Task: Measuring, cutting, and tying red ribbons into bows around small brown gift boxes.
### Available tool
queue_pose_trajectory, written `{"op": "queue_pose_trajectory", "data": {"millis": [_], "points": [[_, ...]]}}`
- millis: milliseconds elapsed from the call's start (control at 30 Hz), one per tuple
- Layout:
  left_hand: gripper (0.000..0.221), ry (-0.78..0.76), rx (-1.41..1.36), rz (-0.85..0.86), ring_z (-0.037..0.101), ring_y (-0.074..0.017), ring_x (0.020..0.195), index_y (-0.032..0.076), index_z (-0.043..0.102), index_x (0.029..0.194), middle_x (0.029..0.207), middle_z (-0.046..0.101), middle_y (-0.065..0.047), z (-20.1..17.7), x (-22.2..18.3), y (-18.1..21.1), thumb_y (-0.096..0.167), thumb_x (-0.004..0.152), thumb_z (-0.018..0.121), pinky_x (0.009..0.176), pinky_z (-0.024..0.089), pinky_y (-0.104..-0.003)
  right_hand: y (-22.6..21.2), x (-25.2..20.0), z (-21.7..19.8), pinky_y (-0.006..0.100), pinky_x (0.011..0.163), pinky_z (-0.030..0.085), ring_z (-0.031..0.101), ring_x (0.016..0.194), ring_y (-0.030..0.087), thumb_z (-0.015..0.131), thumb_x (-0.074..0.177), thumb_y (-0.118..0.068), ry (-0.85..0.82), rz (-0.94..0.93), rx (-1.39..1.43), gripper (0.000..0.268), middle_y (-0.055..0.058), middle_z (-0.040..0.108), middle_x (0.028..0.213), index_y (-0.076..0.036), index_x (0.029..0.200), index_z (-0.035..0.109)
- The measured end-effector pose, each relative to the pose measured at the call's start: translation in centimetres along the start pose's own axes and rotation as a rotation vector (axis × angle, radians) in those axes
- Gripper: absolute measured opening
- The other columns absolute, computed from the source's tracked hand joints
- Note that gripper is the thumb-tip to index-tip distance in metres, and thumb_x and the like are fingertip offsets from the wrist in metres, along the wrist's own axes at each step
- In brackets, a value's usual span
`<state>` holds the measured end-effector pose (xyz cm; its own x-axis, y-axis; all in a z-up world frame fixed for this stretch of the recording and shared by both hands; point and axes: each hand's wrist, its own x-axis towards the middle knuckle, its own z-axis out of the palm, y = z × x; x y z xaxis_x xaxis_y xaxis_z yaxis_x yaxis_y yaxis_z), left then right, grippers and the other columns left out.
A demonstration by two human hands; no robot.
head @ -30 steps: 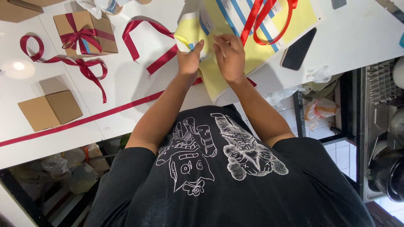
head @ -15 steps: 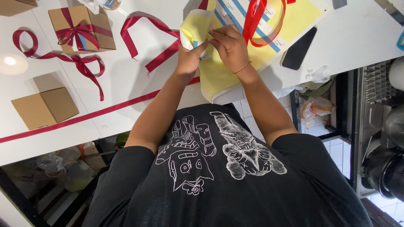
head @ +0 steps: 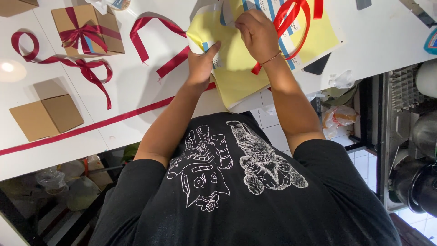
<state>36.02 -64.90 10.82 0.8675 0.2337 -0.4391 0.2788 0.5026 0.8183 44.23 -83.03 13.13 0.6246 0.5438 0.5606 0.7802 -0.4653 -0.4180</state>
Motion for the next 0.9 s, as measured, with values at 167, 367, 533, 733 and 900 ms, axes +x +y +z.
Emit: {"op": "queue_pose_trajectory", "data": {"millis": [167, 367, 533, 733, 900], "points": [[0.057, 0.096, 0.009, -0.072, 0.076, -0.0284, 0.106, 0.005, 0.071, 0.124, 0.117, 0.078, -0.011, 0.0, -0.4, 0.4, 0.018, 0.071, 0.087, 0.092, 0.063, -0.040, 1.2, 1.0, -0.8, 0.035, 0.061, 0.046, 0.061, 0.081, 0.028, 0.054, 0.108, 0.002, -0.007, -0.054, -0.138, 0.012, 0.011, 0.064, 0.097, -0.002, 0.101, 0.063], [0.058, 0.137, 0.011, -0.122, 0.076, -0.0296, 0.105, 0.004, 0.071, 0.124, 0.117, 0.078, -0.011, 0.0, -0.4, 0.6, 0.019, 0.070, 0.086, 0.089, 0.064, -0.041, 1.8, 2.6, -2.2, 0.037, 0.051, 0.034, 0.052, 0.067, 0.028, 0.066, 0.094, 0.004, -0.015, -0.101, -0.476, 0.015, 0.007, 0.059, 0.083, -0.010, 0.092, 0.060], [0.059, 0.236, 0.084, -0.214, 0.077, -0.0265, 0.100, 0.005, 0.072, 0.122, 0.112, 0.079, -0.008, -0.3, -0.1, 0.3, 0.024, 0.068, 0.087, 0.083, 0.063, -0.037, 1.6, 3.1, -3.3, 0.037, 0.054, 0.036, 0.053, 0.070, 0.028, 0.067, 0.093, 0.005, -0.018, -0.118, -0.474, 0.015, 0.008, 0.059, 0.085, -0.009, 0.092, 0.061], [0.055, 0.202, 0.059, -0.191, 0.077, -0.0261, 0.098, 0.003, 0.075, 0.118, 0.112, 0.080, -0.009, -0.3, -0.3, 0.8, 0.022, 0.068, 0.087, 0.085, 0.064, -0.037, 1.2, 3.7, -4.2, 0.038, 0.058, 0.039, 0.055, 0.074, 0.028, 0.069, 0.093, 0.005, -0.029, -0.154, -0.465, 0.015, 0.008, 0.059, 0.088, -0.008, 0.093, 0.063], [0.043, 0.284, -0.067, 0.117, 0.076, -0.0217, 0.083, 0.004, 0.073, 0.098, 0.092, 0.079, -0.008, 0.2, -0.5, 0.4, 0.015, 0.061, 0.091, 0.076, 0.063, -0.036, 0.6, 3.6, -4.9, 0.038, 0.062, 0.042, 0.056, 0.078, 0.029, 0.071, 0.093, 0.006, -0.045, -0.186, -0.456, 0.015, 0.009, 0.060, 0.091, -0.007, 0.093, 0.064]]}}
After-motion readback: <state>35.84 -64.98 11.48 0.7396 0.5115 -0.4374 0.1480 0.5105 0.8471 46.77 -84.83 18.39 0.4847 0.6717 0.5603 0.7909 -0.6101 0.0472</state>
